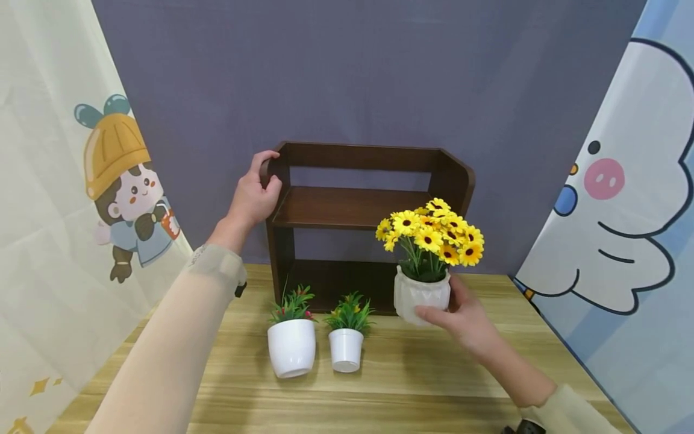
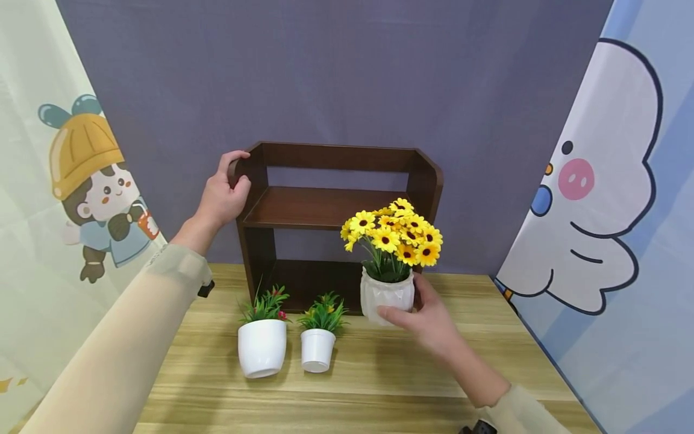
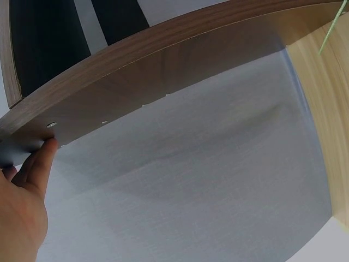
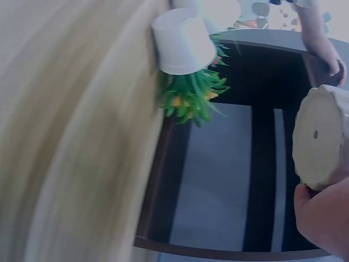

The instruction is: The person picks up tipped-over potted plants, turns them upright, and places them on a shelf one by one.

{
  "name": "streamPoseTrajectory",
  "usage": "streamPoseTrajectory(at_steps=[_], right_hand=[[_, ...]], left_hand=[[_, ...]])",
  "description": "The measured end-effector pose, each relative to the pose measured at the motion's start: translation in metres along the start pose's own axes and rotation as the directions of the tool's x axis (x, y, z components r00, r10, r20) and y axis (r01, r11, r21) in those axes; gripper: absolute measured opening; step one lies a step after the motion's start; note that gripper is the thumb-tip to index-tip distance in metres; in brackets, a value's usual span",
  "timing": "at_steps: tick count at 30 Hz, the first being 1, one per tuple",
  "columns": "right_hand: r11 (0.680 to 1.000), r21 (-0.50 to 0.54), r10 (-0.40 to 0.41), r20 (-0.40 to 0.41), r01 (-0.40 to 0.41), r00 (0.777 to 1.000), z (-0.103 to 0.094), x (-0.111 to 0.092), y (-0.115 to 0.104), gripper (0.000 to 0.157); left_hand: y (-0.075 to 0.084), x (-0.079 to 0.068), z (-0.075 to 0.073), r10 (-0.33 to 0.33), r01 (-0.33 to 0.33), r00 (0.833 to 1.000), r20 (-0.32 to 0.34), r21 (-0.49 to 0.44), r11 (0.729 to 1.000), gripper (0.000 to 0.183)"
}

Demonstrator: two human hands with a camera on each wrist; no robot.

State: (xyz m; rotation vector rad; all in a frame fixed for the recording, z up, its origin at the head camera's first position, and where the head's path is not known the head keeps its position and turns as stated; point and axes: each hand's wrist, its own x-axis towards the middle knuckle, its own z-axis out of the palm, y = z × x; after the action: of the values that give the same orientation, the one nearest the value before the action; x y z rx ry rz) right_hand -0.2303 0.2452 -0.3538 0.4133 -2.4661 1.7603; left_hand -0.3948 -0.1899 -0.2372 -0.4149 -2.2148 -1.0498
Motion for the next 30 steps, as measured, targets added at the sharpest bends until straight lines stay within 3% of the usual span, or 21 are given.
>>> streamPoseTrajectory(at_steps=[6,20,30], right_hand=[[0.998,-0.056,0.036,-0.034,-0.038,0.999,-0.004,0.008,-0.021,0.082],[0.998,-0.058,-0.022,-0.088,0.017,0.996,-0.01,0.036,-0.061,0.077],[0.999,-0.054,-0.017,-0.142,0.01,0.99,-0.02,0.068,-0.073,0.09]], left_hand=[[0.001,0.0,0.0,0.003,-0.003,1.0,-0.004,0.003,1.0,0.051],[0.002,-0.001,-0.001,-0.009,0.009,1.0,0.009,0.002,1.0,0.051],[0.003,-0.002,0.002,-0.013,0.013,1.0,0.011,0.011,1.0,0.051]])
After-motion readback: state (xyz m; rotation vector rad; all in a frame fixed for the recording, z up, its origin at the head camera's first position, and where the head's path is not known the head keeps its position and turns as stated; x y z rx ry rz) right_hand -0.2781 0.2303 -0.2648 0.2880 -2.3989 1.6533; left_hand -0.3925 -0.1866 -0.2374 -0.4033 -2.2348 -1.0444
